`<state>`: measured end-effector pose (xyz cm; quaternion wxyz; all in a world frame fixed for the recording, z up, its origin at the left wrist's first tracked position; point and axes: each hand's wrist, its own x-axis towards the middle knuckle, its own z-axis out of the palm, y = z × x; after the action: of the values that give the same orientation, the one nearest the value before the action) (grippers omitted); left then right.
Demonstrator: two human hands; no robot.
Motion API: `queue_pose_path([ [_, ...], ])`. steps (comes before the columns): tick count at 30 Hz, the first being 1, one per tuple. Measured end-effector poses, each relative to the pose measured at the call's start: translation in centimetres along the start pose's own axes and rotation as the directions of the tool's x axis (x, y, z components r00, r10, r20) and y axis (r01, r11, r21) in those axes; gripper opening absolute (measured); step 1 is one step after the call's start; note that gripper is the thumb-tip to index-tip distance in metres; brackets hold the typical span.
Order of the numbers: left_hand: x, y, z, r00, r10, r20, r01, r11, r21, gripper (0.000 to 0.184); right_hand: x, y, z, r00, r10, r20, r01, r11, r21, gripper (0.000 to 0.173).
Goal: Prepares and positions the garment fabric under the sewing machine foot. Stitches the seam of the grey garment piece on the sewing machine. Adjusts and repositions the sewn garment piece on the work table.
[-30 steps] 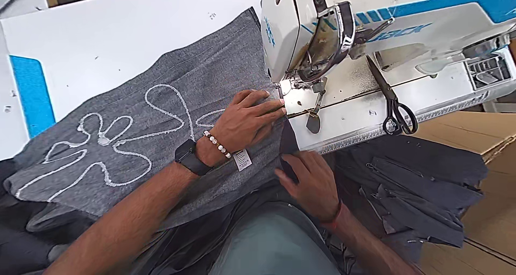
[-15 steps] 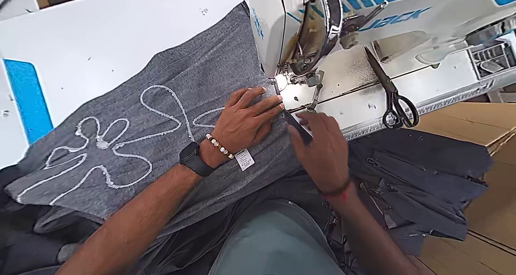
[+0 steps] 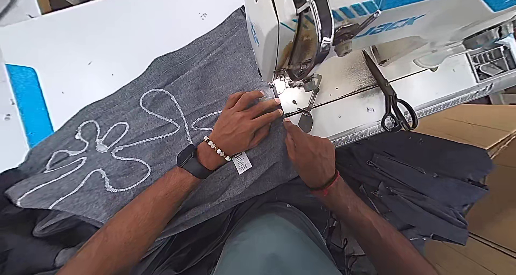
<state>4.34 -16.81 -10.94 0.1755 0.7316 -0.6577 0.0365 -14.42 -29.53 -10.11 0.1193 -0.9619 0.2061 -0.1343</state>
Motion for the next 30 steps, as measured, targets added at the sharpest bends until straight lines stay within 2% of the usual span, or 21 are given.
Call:
queue_pose_path([
  [6,1.1,-2.3,-0.1,0.999,-0.028,-0.029,0.029,0.999,0.04,0.038,3.3,-0.5,-0.6,0.989,0.069,0.127,-0.067,0.997,-0.023,0.038],
  [8,1.6,-3.4,-0.5,0.999,-0.009,-0.032,0.011,0.998,0.065,0.037,4.6,-0.7,-0.6,0.988,0.087,0.129,-0.084,0.996,-0.025,0.036],
  [16,3.8,-8.9,-1.6,0.982,0.183,-0.049,-0.179,0.98,0.082,0.029,6.8,-1.7,-0.4,0.982,0.111,0.153,-0.107,0.994,-0.038,0.036],
  [18,3.9,-7.8,-2.3,0.992,0.129,0.001,-0.128,0.984,0.124,0.029,6.3,-1.8,-0.1,0.985,0.115,0.127,-0.112,0.993,-0.027,0.035],
  [20,3.9,-3.9,-3.6,0.998,-0.027,0.057,0.018,0.988,0.153,0.025,6.1,-2.0,0.7,0.991,0.132,0.035,-0.131,0.991,-0.017,0.035],
  [22,2.8,0.5,-3.5,0.974,-0.218,0.064,0.221,0.975,-0.038,0.027,5.6,-1.9,1.0,0.984,0.177,-0.022,-0.176,0.983,0.054,0.031],
  [24,1.5,2.1,-2.1,0.939,-0.342,0.043,0.343,0.911,-0.227,0.031,5.5,-1.6,0.6,0.973,0.229,-0.017,-0.224,0.963,0.15,0.026],
  [26,0.4,0.9,-0.9,0.956,-0.291,0.026,0.288,0.925,-0.249,0.03,5.3,-1.0,0.2,0.97,0.244,0.014,-0.241,0.946,0.216,0.025],
  [28,0.1,-1.4,-0.4,0.983,-0.178,0.036,0.181,0.97,-0.16,0.032,5.1,-0.5,-0.3,0.978,0.201,0.057,-0.209,0.944,0.256,0.027],
  [30,0.2,-2.9,-0.9,0.992,-0.109,0.064,0.116,0.987,-0.108,0.034,5.1,-0.8,-0.5,0.986,0.151,0.074,-0.164,0.962,0.217,0.029],
])
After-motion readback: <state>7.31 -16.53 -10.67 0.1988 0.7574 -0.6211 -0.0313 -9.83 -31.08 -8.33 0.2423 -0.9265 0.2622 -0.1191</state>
